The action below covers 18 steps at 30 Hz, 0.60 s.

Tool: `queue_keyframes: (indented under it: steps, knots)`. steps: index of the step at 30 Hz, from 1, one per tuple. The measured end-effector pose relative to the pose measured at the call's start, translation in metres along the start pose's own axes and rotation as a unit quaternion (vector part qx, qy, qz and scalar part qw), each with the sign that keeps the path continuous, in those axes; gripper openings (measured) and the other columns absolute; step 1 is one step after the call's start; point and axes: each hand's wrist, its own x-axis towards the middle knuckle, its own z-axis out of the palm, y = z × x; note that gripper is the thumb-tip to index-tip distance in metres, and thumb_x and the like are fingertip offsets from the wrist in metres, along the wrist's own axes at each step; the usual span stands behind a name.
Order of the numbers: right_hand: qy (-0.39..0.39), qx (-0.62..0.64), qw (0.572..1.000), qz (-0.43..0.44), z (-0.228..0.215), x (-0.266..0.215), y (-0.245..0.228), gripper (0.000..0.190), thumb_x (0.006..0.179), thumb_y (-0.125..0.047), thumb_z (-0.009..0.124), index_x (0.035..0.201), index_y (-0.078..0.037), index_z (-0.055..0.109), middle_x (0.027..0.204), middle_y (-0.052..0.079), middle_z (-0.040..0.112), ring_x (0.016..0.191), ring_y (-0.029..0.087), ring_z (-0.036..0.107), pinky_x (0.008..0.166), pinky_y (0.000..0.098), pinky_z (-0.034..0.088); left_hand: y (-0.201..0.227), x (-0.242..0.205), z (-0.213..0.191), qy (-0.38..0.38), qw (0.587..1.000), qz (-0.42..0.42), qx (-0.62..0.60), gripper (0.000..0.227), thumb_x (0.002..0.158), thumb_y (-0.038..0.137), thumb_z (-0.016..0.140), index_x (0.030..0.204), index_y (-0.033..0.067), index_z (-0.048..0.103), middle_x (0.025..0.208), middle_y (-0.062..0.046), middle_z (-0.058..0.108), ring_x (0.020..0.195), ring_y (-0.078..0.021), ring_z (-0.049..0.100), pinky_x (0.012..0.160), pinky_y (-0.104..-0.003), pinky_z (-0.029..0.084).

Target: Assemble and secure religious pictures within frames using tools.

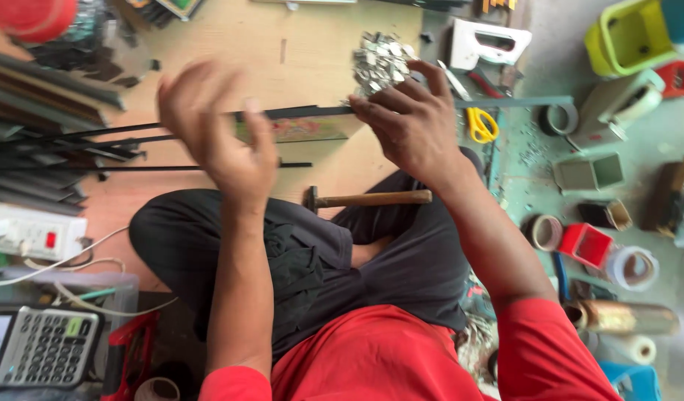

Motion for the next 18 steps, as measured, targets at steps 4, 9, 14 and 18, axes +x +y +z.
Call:
queue_keyframes:
  steps: [4,9,14,18]
  knots:
    - [0.001,-0.020,1.000,0.010,0.006,-0.005,0.000,0.019,0.104,-0.015,0.074,0.121,-0.023,0.078,0.101,-0.007,0.072,0.093,0.013,0.065,0.116,0.0464,0.039,0.022,0.009,0.041,-0.129,0.982,0.100,-0.090,0.034,0.094,-0.005,0.068,0.122,0.0151,0.070,0.122,-0.003,0.070,0.124,-0.0220,0.064,0.118,-0.047,0.039]
    - [0.095,-0.085,0.992,-0.010,0.002,-0.023,-0.004,0.035,0.090,-0.007,0.073,0.123,-0.015,0.078,0.120,0.006,0.069,0.114,0.024,0.067,0.112,0.0486,0.043,0.021,0.001,0.070,-0.221,0.967,0.058,-0.114,0.030,0.097,-0.002,0.073,0.122,0.0141,0.077,0.102,-0.001,0.079,0.072,-0.0144,0.072,0.065,-0.031,0.055]
    - [0.129,-0.075,0.988,0.043,0.049,-0.145,0.075,0.015,0.094,-0.006,0.073,0.108,-0.008,0.069,0.101,0.010,0.063,0.094,0.030,0.062,0.080,0.0470,0.049,0.017,-0.001,0.071,-0.231,0.959,0.081,-0.145,0.016,0.093,0.011,0.084,0.105,0.0171,0.077,0.097,0.001,0.079,0.069,-0.0114,0.071,0.062,-0.029,0.054]
    - [-0.069,-0.080,0.952,0.288,0.088,-0.217,0.165,0.021,0.102,-0.014,0.073,0.120,-0.004,0.067,0.114,0.017,0.067,0.105,0.037,0.066,0.086,0.0476,0.053,0.017,0.006,0.071,-0.257,0.952,0.099,-0.132,0.014,0.090,0.014,0.087,0.101,0.0172,0.080,0.095,0.001,0.079,0.072,-0.0128,0.072,0.062,-0.027,0.054]
